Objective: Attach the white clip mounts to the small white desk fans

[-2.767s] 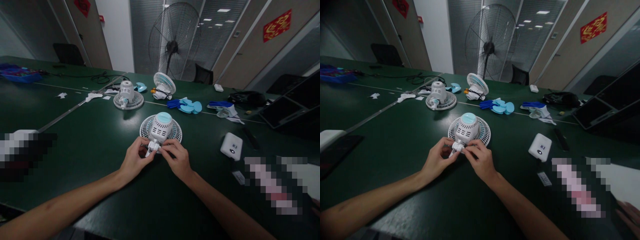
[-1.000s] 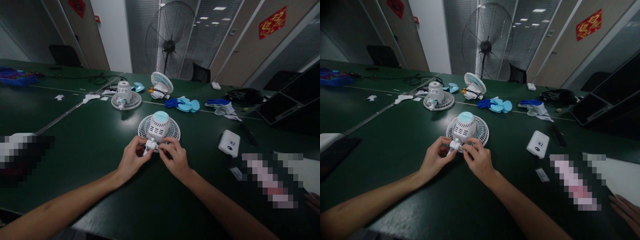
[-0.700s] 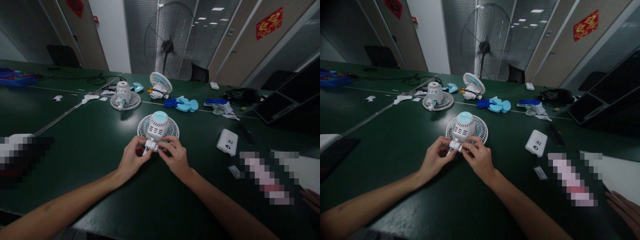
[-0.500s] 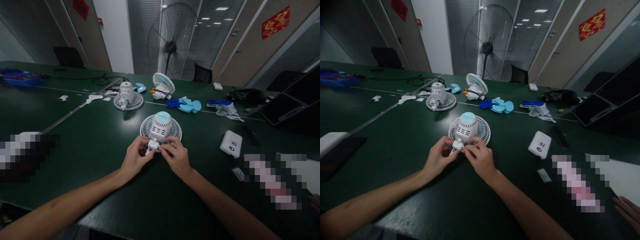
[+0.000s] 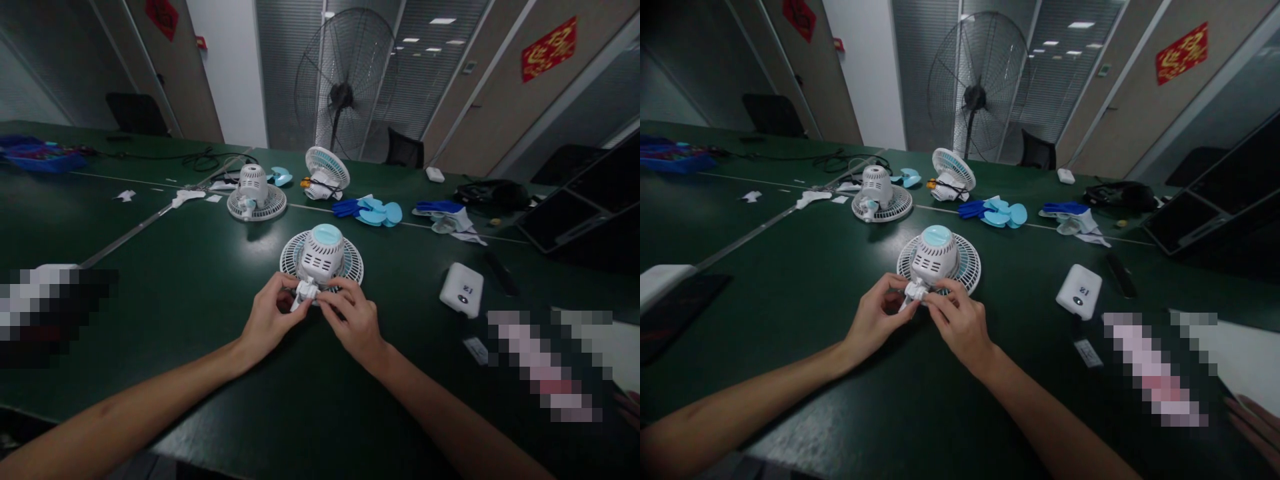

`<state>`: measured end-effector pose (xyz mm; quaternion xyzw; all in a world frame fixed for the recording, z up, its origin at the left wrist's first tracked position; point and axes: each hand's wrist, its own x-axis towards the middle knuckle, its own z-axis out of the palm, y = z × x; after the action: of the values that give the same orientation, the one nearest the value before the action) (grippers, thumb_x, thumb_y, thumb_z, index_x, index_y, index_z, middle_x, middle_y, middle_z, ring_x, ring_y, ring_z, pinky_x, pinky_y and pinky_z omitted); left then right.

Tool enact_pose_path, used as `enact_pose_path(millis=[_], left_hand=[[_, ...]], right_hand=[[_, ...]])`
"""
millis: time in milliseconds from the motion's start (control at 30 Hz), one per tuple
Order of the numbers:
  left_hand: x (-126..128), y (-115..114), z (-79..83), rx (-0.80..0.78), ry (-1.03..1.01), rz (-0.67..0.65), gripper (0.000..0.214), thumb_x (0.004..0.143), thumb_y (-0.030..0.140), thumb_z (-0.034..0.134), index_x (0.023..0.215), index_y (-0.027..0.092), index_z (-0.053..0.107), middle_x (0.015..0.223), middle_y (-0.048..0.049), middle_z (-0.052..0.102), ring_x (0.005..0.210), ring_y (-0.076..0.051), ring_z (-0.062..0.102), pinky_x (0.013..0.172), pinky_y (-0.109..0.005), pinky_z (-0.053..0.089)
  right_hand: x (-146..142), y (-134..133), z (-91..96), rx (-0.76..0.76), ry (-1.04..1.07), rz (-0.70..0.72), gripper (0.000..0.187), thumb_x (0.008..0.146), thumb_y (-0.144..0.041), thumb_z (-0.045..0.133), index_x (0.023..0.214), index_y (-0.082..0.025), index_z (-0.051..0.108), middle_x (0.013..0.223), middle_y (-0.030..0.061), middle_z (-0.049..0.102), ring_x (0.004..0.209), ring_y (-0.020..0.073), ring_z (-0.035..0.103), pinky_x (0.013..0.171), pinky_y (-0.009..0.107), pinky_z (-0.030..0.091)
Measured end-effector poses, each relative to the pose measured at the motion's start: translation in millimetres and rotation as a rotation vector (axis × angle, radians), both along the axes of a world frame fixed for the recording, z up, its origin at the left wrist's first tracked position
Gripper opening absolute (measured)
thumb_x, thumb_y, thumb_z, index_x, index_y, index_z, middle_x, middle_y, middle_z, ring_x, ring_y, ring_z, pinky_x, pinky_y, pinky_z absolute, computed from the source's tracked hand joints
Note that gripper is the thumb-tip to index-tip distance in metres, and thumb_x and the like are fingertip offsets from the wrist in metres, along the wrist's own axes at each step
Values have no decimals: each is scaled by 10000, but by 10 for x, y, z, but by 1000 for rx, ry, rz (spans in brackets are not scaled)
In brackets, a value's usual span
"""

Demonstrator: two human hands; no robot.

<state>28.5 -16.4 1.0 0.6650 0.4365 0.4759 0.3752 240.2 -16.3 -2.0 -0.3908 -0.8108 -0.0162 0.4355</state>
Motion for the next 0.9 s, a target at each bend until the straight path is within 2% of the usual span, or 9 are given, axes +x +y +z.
enact_pose_path(millis=[267,433,600,700,800,900], left_hand=[[0,9,-12,7,2,12,260,915,308,749,1094,194,598,1122,-58,629,770,-139,669,649,-262,567],[6,0,0,17,19,5,252,917,292,745,1109,198,612,1141,-62,641,777,-139,685,649,-259,563],[13,-1,-1,32,41,11,235,916,293,748,1081,193,613,1121,-60,652,769,-140,680,637,-250,547],[11,2,4,38,37,21,237,915,290,749,1077,191,608,1117,-56,650,764,-135,678,640,-246,542],[4,3,9,37,42,26,243,918,296,746,1086,191,606,1092,-52,652,762,-138,677,645,-249,544],[-3,1,3,31,40,26,252,919,309,745,1095,195,605,1088,-54,658,761,-143,677,642,-254,546]], right_hand=[[17,-5,-11,-69,59,-6,195,1004,-285,667,1189,-238,707,1250,95,644,795,141,718,670,287,626],[-13,37,37,-113,164,15,116,1008,-267,655,1020,-201,749,1200,95,629,712,120,685,637,307,614],[-32,56,57,-218,259,67,117,999,-253,652,957,-190,742,1181,85,586,673,98,662,562,272,591],[-16,30,44,-225,244,63,90,983,-229,653,1044,-205,715,1187,85,590,700,107,664,562,262,604],[7,9,33,-198,199,63,196,966,-185,644,1155,-225,678,1201,88,600,713,114,659,589,274,620],[22,16,28,-165,162,61,179,980,-180,635,1139,-239,691,1199,82,601,700,107,655,597,280,622]])
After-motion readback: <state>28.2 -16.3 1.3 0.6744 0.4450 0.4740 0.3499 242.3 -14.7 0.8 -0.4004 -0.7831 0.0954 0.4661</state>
